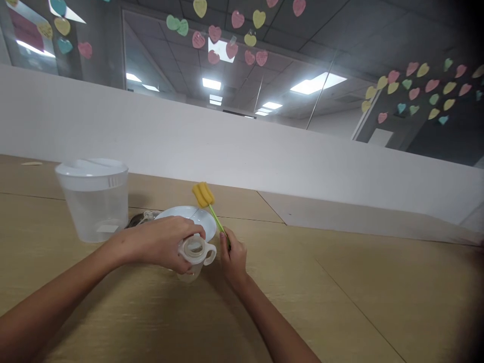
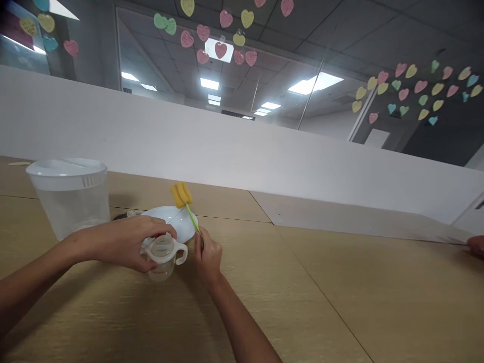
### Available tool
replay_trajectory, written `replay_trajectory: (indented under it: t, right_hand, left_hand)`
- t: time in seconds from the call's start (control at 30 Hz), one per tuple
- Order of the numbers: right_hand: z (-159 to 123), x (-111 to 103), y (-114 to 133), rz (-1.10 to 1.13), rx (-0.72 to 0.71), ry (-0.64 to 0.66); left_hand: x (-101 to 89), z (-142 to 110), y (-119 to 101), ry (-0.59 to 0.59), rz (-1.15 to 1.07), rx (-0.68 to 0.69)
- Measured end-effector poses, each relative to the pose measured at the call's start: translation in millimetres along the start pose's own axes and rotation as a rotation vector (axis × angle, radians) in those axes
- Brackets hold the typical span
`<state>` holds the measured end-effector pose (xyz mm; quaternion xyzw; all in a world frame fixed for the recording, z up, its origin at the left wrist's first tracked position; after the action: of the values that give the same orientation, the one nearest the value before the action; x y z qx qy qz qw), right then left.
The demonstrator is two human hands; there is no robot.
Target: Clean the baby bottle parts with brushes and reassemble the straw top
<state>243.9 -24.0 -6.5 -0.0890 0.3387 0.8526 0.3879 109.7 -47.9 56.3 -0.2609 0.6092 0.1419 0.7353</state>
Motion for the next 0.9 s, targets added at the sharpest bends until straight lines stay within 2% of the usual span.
replay_trajectory:
  t: [0.1,0.2,0.33,0.43,0.57,0.73,0.9]
  right_hand:
    - [1,-6,-2,0.018,0.025,-0.044]
    - [1,-12,-4,0.039,0.042,-0.099]
    - [-3,-8,3,0.032,-0.042,-0.065]
    - [-4,-8,5,0.021,-0.066,-0.060]
    - [-3,-15,3,0.041,-0.056,-0.125]
    - [-9,-8,17,-0.043,-0.244,-0.091]
    - [-12,-6,25,-0.131,-0.342,-0.118]
  left_hand:
    - [-17.4,-4,6,-0.101,-0.011,-0.019]
    - [-36.3,-6,23,-0.264,0.017,-0.043]
    - [-46.3,-4,49,-0.432,0.052,-0.053]
    - [-41.7,3,58,-0.453,0.024,-0.019]
    - [-38.0,7,70,-0.439,0.011,-0.107]
    - [-49.4,2,78,-0.551,0.107,-0.136]
    - [-55.2,-5,86,-0.635,0.229,-0.160]
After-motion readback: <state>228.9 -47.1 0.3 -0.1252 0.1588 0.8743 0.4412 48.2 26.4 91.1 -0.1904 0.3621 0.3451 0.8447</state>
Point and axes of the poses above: each hand's wrist, its own z-axis towards the middle knuckle, its own x-axis out of the palm, y = z × x, the point moved 9 cm from there along z, towards the middle knuckle, and after that the axes turned 9 degrees about x, right-handed, at the moved point
